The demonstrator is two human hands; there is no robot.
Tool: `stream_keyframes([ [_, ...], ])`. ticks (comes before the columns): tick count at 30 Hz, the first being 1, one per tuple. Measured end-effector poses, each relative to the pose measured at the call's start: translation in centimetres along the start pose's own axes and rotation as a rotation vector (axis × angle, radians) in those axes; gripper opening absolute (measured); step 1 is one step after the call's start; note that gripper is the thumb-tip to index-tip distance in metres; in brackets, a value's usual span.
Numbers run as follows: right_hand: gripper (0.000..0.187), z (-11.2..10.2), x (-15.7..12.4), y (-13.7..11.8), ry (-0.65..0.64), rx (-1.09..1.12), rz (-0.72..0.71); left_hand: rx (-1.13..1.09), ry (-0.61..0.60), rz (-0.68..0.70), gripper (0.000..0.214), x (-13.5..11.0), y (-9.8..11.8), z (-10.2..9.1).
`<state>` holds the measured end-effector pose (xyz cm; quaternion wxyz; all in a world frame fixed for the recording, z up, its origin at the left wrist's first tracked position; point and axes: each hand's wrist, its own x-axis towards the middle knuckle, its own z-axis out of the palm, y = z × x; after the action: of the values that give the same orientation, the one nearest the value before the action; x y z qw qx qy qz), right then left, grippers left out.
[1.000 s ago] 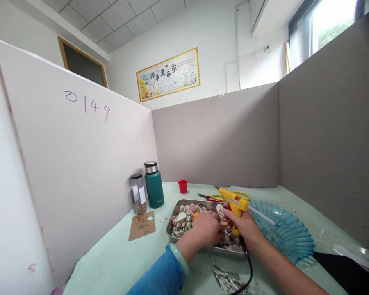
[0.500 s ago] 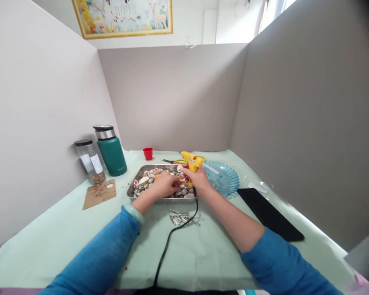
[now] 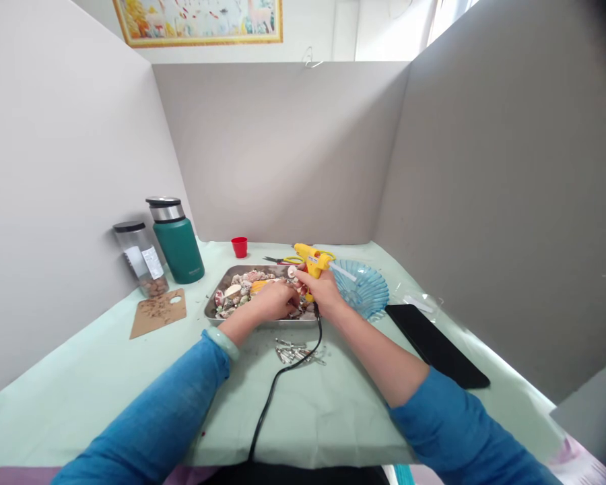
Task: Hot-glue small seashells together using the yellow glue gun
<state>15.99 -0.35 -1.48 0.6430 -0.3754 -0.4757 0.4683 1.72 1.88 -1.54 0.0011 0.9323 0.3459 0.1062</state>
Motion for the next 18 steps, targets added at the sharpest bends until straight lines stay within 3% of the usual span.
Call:
stream_keyframes([
  [12, 0.032, 0.1, -0.1, 0.0, -0.001, 0.012, -0.009, -0.114, -0.084, -0.014, 0.013, -0.4, 0.2, -0.6],
  [18, 0.031, 0.1, 0.0, 0.0, 0.014, -0.022, -0.007, -0.135, 0.004, -0.095, 0.014, -0.3, 0.3, -1.1],
])
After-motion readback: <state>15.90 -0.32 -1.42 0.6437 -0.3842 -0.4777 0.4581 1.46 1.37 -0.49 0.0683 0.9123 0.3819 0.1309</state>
